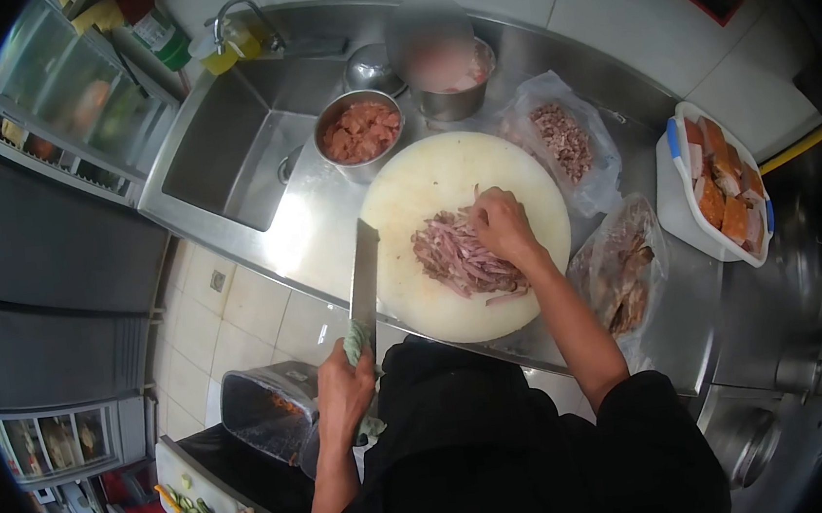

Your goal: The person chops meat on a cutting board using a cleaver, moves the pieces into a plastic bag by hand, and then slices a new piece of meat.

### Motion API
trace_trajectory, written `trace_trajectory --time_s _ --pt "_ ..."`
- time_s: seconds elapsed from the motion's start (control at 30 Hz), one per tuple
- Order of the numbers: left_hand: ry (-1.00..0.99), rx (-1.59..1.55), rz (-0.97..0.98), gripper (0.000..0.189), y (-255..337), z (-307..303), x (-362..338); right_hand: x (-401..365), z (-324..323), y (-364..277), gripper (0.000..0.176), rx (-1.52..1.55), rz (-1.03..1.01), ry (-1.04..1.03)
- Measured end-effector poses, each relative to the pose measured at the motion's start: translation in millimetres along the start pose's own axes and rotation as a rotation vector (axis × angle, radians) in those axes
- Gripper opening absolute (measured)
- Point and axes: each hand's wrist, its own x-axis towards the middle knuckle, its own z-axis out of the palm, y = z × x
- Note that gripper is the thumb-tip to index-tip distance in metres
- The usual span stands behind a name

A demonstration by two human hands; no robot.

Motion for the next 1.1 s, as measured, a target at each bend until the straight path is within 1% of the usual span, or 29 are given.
trace_trajectory --time_s 0.03,0.07,0.1,0.17,0.23,0.3,0.37,0.4,0.47,0.5,0.57,0.6,0.67,0.73,0.77,0.83,0.9,0.93,0.97,1.1 --pt "0.0 0.029 0.049 0.03 -0.5 1.7 2.6 -2.7 7.2 0.9 0.025 0.08 0.03 0.096" --pt "-0.003 0.032 0.05 0.03 1.7 1.8 5.0 -5.5 14.5 2.0 0.03 0.162 0.063 0.191" --pt "-0.041 0.067 0.065 0.029 9.6 1.1 9.0 -6.2 20.3 -2.7 0.03 0.165 0.069 0.192" --pt "-0.086 0.112 0.084 0.027 17.4 3.3 15.0 -5.2 32.8 -21.1 0.034 0.07 0.115 0.256" --pt "-0.092 0.225 0.157 0.024 16.6 10.9 22.0 -14.3 38.0 -43.4 0.035 0.025 0.112 0.243" --pt "-0.106 0.231 0.173 0.022 10.9 18.2 24.1 -23.3 40.3 -58.2 0.035 -0.021 0.103 0.225" --pt "-0.125 0.238 0.184 0.02 9.0 20.7 20.8 -31.2 43.3 -64.3 0.035 -0.029 0.048 0.165" --pt "-0.134 0.257 0.188 0.02 11.0 19.3 18.6 -34.4 46.0 -61.9 0.035 -0.025 0.056 0.164" --pt "-0.148 0.287 0.191 0.02 14.3 14.4 15.2 -40.0 51.8 -53.9 0.035 -0.04 -0.151 0.229" --pt "-0.152 0.314 0.198 0.021 16.0 11.3 13.7 -41.7 50.3 -53.3 0.035 -0.033 -0.142 0.23" --pt "-0.161 0.354 0.201 0.021 17.8 7.5 13.8 -45.8 48.9 -53.2 0.035 -0.05 -0.196 0.242" --pt "-0.166 0.341 0.205 0.024 18.7 5.3 15.3 -46.3 45.1 -57.6 0.035 -0.038 -0.186 0.242" --pt "-0.181 0.349 0.207 0.026 25.7 -0.2 20.1 -44.8 38.7 -67.6 0.033 0.001 -0.078 0.363" --pt "-0.2 0.215 0.055 0.036 43.6 1.4 29.3 -41.4 47.1 -70.1 0.033 0.022 -0.026 0.355" --pt "-0.207 0.228 0.049 0.036 49.0 3.8 34.8 -41.3 51.1 -70.9 0.034 0.031 0.013 0.349" --pt "-0.167 0.22 0.081 0.045 60.3 9.6 48.1 -43.5 56.9 -70.2 0.035 0.023 0.005 0.349" --pt "-0.184 0.25 0.082 0.045 76.8 15.2 60.7 -45.1 60.2 -70.4 0.036 0.013 -0.008 0.344" --pt "-0.197 0.271 0.092 0.045 84.6 17.2 65.3 -44.9 58.1 -71.5 0.036 0.017 0.001 0.374" --pt "-0.195 0.291 0.121 0.042 91.0 18.9 68.9 -43.3 56.1 -71.9 0.036 0.019 0.01 0.406" --pt "-0.241 0.379 0.128 0.038 99.8 20.4 78.9 -41.2 56.1 -74.5 0.035 -0.01 0.071 0.437"
